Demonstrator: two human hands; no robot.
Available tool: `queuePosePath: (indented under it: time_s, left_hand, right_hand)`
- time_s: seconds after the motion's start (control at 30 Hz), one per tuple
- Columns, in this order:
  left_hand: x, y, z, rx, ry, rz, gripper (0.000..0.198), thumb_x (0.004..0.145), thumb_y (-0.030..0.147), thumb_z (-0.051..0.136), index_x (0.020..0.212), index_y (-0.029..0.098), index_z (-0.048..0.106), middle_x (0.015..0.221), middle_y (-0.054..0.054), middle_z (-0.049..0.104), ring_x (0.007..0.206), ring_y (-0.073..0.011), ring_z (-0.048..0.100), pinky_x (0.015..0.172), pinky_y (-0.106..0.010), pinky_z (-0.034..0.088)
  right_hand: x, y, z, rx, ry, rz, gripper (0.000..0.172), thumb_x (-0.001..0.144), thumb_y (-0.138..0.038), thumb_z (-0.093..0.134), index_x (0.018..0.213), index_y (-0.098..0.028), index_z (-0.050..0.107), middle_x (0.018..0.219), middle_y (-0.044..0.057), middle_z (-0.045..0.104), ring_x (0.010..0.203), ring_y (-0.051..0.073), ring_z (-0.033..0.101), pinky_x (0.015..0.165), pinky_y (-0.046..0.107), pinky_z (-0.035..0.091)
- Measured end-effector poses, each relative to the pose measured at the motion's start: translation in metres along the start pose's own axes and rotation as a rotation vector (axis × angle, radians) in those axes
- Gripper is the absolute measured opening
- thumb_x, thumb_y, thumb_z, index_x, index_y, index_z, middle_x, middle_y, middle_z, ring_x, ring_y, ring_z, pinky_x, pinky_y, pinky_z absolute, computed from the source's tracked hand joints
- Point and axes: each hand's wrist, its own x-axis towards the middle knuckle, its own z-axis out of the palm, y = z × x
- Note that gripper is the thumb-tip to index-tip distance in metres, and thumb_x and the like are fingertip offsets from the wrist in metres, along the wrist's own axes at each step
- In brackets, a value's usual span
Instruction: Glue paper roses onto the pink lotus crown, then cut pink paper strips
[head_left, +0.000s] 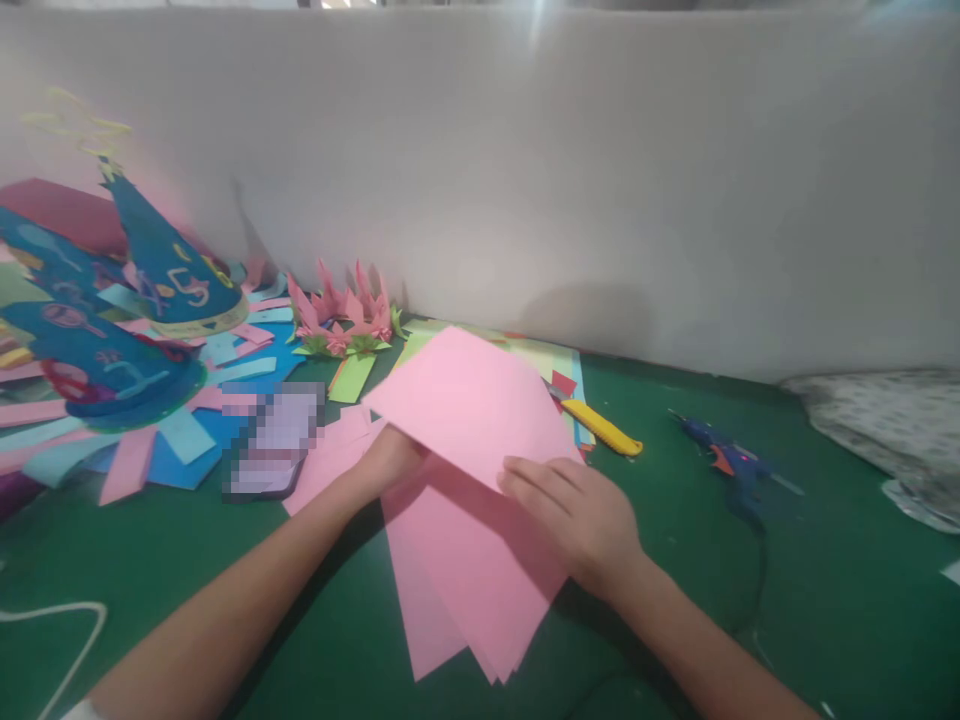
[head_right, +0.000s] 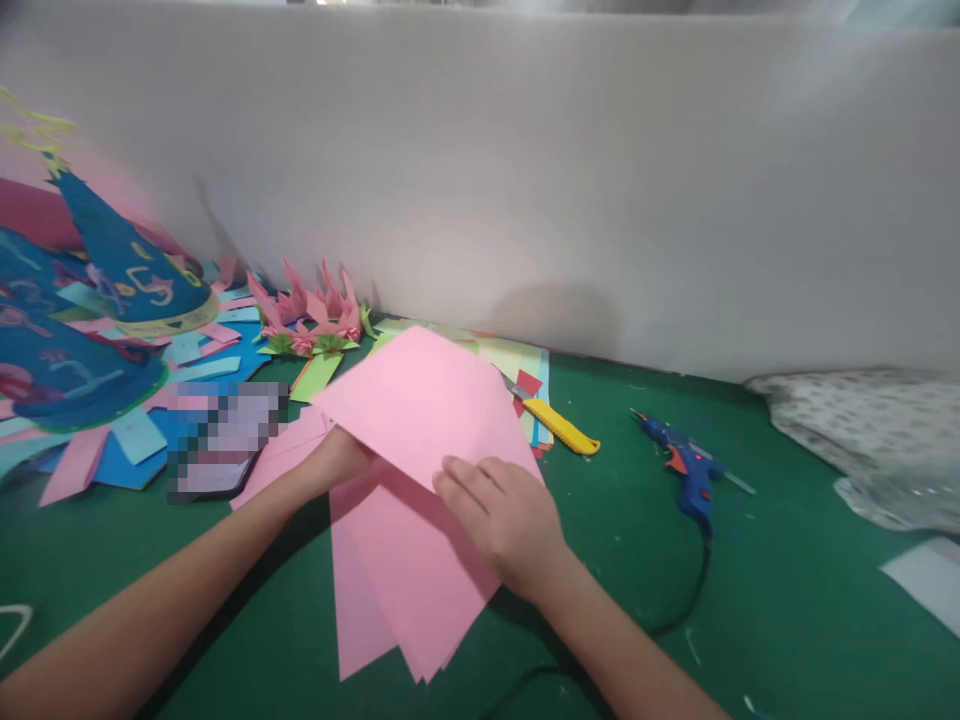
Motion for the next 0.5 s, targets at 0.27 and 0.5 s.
queuePosePath:
  time_s: [0.27,0.5]
  left_hand:
    - [-0.001,-0.002,-0.009,0.006,-0.082,-0.066,0.026,0.066,0.012,0.05,0.084,0.017,0.067,0.097,-0.008,0.07,0.099,-0.0296,0.061,0.085,-0.043,0.05]
    - [0.0,0.003,-0.007,-0.03,-0.068,-0.061,0.026,0.069,0.016,0.054,0.093,0.014,0.066,0.104,-0.012,0.068,0.106,-0.0319,0.058,0.093,-0.046,0.046]
  right_hand:
    - [0.0,0.009,-0.003,-0.032,-0.034,0.033,0.031,0.087,-0.007,0.041,0.099,-0.016,0.068,0.098,0.007,0.071,0.074,0.017,0.059,0.064,0.032,0.047]
    - [-0.002,0.018,-0.01,-0.068,-0.003,0.03,0.029,0.086,-0.007,0.045,0.101,-0.016,0.067,0.099,0.006,0.071,0.077,0.018,0.061,0.067,0.032,0.048]
